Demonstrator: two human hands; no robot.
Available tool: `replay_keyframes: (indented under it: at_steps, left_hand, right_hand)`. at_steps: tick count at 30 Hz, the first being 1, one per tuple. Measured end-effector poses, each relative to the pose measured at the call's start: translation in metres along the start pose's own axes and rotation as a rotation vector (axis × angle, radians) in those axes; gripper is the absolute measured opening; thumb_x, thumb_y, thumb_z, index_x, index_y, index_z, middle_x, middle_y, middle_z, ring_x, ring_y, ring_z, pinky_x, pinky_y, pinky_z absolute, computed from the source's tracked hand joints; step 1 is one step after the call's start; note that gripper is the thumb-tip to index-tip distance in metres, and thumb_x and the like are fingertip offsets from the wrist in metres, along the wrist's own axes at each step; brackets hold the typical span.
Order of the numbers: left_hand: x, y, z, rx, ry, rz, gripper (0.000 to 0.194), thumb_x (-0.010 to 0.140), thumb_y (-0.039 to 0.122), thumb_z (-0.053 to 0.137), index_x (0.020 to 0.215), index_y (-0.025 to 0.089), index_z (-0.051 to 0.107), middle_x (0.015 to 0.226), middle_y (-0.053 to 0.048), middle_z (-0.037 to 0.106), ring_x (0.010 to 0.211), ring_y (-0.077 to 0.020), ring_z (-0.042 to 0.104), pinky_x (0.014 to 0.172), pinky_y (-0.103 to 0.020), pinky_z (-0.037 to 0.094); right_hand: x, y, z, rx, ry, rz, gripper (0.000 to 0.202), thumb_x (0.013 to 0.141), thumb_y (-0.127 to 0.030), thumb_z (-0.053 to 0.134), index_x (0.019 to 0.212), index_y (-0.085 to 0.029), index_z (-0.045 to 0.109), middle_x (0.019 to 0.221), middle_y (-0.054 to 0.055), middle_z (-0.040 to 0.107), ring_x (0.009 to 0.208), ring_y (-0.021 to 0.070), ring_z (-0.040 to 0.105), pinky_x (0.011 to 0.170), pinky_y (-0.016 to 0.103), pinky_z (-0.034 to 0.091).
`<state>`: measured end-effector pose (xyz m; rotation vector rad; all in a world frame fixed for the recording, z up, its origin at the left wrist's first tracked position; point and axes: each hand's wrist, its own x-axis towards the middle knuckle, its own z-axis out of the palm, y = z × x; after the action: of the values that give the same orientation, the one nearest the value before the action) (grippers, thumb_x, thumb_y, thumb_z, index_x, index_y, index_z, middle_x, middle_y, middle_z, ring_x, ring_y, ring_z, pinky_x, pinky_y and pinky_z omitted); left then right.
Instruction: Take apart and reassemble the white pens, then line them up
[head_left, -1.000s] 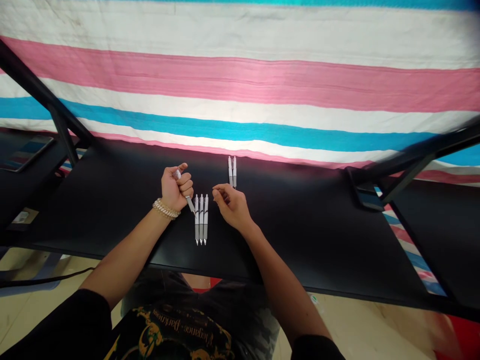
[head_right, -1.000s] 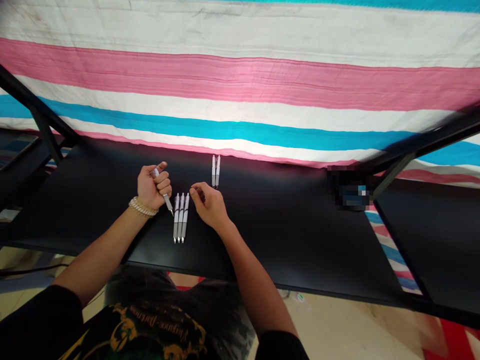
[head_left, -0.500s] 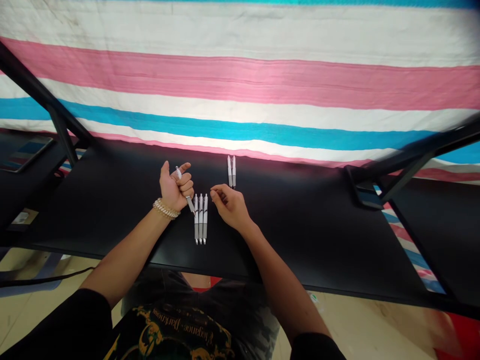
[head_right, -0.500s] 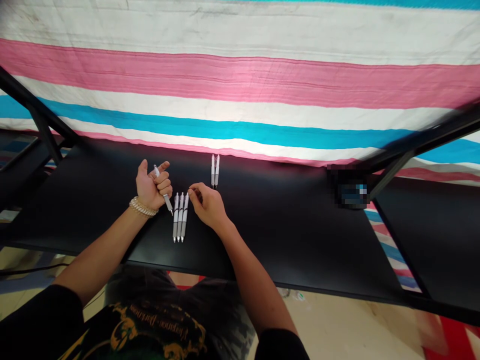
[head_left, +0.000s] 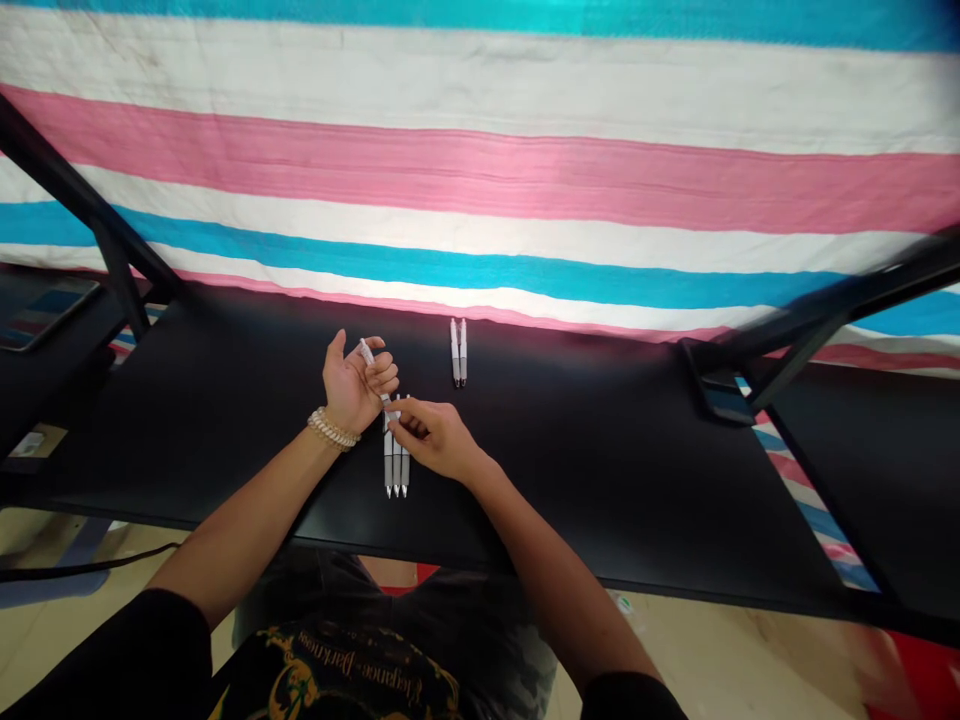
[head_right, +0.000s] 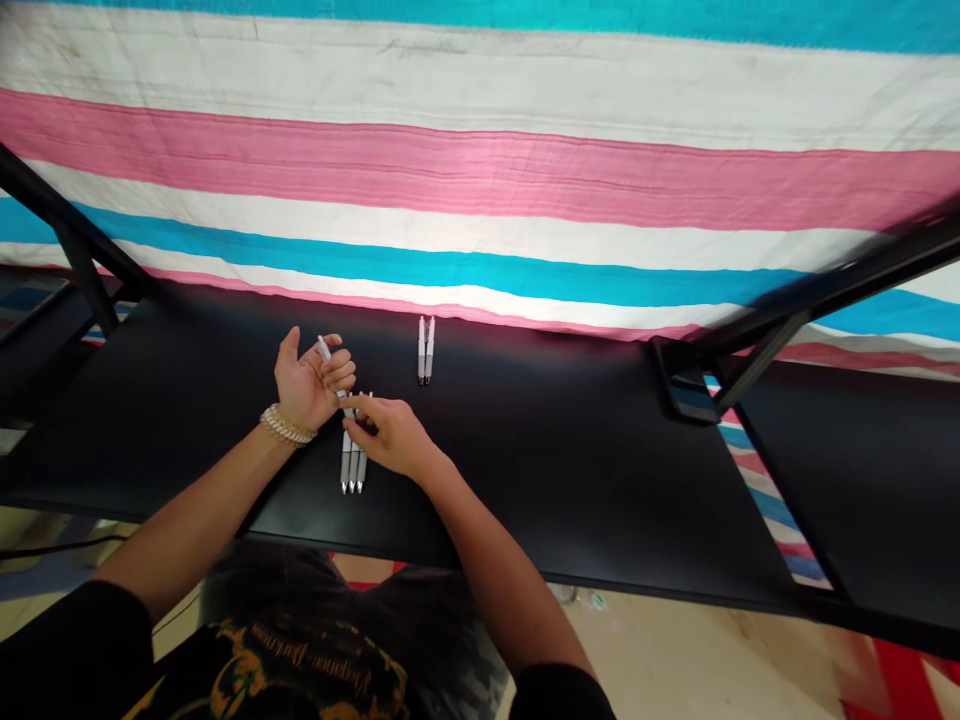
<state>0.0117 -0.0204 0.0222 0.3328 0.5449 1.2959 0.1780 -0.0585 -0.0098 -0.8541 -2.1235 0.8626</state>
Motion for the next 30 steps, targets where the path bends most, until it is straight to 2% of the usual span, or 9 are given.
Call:
replay_keyframes:
  at_steps: [3,5,7,9,16,23,27,28,30]
  left_hand:
    - [0.003,-0.005,-0.001,0.052,-0.037,0.019,0.047,0.089,0.059,0.050,0.090,0.014,0.065,0.063,0.000,0.051,0.054,-0.0117,0.054,0.054,-0.024,0.045]
    - [0.006,-0.009,-0.003,0.118,-0.033,0.058,0.045,0.088,0.055,0.054,0.101,0.013,0.067,0.087,-0.008,0.066,0.081,-0.0170,0.066,0.073,-0.028,0.052]
    - [0.010,-0.011,-0.007,0.208,0.000,0.132,0.039,0.086,0.045,0.061,0.110,0.016,0.067,0.112,-0.011,0.067,0.105,-0.0195,0.065,0.089,-0.029,0.050]
    - [0.012,-0.013,-0.011,0.297,0.035,0.207,0.035,0.082,0.035,0.067,0.112,0.018,0.067,0.121,-0.010,0.066,0.114,-0.0200,0.063,0.093,-0.029,0.048]
    - [0.012,-0.011,-0.017,0.373,0.062,0.217,0.027,0.075,0.030,0.069,0.098,0.017,0.071,0.107,-0.008,0.069,0.085,-0.0156,0.068,0.072,-0.025,0.050]
    - [0.011,-0.010,-0.015,0.362,0.028,0.245,0.018,0.077,0.027,0.068,0.088,0.013,0.072,0.089,-0.006,0.066,0.070,-0.0117,0.062,0.062,-0.023,0.047]
    - [0.012,-0.011,-0.015,0.385,0.045,0.251,0.015,0.073,0.022,0.072,0.086,0.014,0.072,0.088,-0.005,0.067,0.073,-0.0122,0.064,0.066,-0.023,0.048]
    - [0.012,-0.012,-0.016,0.396,0.054,0.266,0.016,0.070,0.019,0.074,0.086,0.015,0.071,0.088,-0.005,0.068,0.076,-0.0123,0.065,0.068,-0.023,0.049]
    - [0.013,-0.013,-0.017,0.419,0.062,0.311,0.023,0.065,0.013,0.078,0.086,0.016,0.071,0.089,-0.004,0.068,0.081,-0.0127,0.066,0.074,-0.024,0.050]
  right_hand:
    - [0.001,0.004,0.005,0.004,0.087,0.001,0.020,0.092,-0.027,0.058,0.107,-0.018,0.068,0.072,-0.001,0.062,0.056,0.0085,0.052,0.059,0.021,0.045]
    - [0.002,0.008,0.002,-0.030,0.192,0.060,0.020,0.092,-0.028,0.058,0.105,-0.018,0.069,0.072,0.000,0.062,0.057,0.0094,0.053,0.059,0.021,0.046]
    - [0.003,0.014,-0.004,-0.107,0.288,0.144,0.020,0.091,-0.028,0.058,0.103,-0.019,0.071,0.073,0.001,0.064,0.059,0.0114,0.056,0.061,0.023,0.047]
    - [0.003,0.022,-0.012,-0.217,0.336,0.211,0.018,0.091,-0.026,0.058,0.100,-0.019,0.072,0.075,0.003,0.066,0.062,0.0137,0.059,0.064,0.025,0.049]
    - [0.004,0.040,-0.025,-0.540,0.238,0.242,0.023,0.097,-0.025,0.050,0.104,-0.017,0.070,0.095,0.011,0.071,0.080,0.0208,0.066,0.076,0.031,0.049]
    - [0.008,0.035,-0.031,-0.721,0.176,0.307,0.026,0.100,-0.027,0.046,0.103,-0.015,0.070,0.092,0.013,0.067,0.072,0.0203,0.063,0.064,0.029,0.043]
    - [0.006,0.022,-0.033,-0.479,0.221,0.282,0.019,0.096,-0.028,0.053,0.099,-0.018,0.069,0.079,0.006,0.066,0.066,0.0162,0.060,0.063,0.027,0.043]
    - [0.004,0.018,-0.033,-0.350,0.175,0.276,0.018,0.095,-0.029,0.056,0.097,-0.018,0.069,0.074,0.004,0.066,0.063,0.0146,0.059,0.062,0.026,0.043]
    - [0.001,0.010,-0.033,-0.067,-0.029,0.277,0.018,0.094,-0.033,0.058,0.095,-0.019,0.069,0.068,0.000,0.065,0.056,0.0116,0.057,0.056,0.023,0.042]
